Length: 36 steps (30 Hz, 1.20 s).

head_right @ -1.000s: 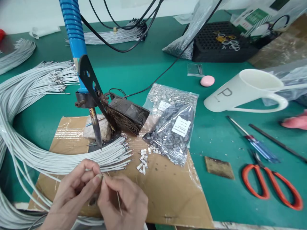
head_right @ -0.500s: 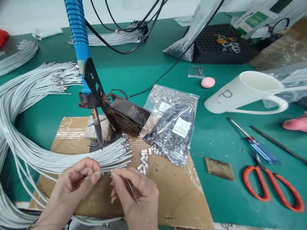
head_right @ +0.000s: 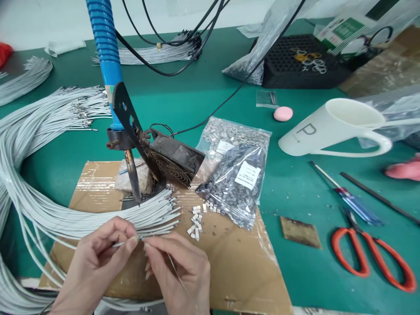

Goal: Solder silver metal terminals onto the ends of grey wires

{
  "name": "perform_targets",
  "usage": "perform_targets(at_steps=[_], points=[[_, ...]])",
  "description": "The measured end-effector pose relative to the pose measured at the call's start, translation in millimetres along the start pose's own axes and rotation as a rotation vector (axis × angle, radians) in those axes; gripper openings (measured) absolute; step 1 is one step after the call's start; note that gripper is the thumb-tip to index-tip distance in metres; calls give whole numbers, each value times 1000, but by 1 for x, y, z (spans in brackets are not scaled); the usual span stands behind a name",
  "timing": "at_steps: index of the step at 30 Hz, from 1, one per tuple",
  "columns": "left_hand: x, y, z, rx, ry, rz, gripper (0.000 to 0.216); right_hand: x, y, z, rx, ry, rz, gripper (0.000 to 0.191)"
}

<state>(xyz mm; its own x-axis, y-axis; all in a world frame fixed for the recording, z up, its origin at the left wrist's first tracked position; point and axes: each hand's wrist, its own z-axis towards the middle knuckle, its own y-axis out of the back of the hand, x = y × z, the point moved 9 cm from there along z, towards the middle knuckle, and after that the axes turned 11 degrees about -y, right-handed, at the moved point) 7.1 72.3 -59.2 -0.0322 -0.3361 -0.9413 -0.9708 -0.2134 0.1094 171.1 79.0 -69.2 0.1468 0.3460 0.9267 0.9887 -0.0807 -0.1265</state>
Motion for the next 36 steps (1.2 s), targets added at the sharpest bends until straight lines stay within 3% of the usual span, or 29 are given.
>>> perform_targets(at_steps=[12, 19, 22, 31, 36], points=[[-1, 1, 0, -3, 8, -2, 18, -2, 2, -1, -53, -8, 9, 17], [0, 3, 2, 20, -55, -5, 14, -16, 12, 2, -117, -154, 97, 7], [2, 1, 2, 40, -58, 16, 13, -11, 12, 3, -87, -94, 111, 5], [-4, -2, 3, 12, -43, 8, 15, 6, 4, -1, -41, 133, -64, 26], [-3, -3, 3, 1, -37, -10, 16, 15, 7, -16, -157, 388, -218, 30]])
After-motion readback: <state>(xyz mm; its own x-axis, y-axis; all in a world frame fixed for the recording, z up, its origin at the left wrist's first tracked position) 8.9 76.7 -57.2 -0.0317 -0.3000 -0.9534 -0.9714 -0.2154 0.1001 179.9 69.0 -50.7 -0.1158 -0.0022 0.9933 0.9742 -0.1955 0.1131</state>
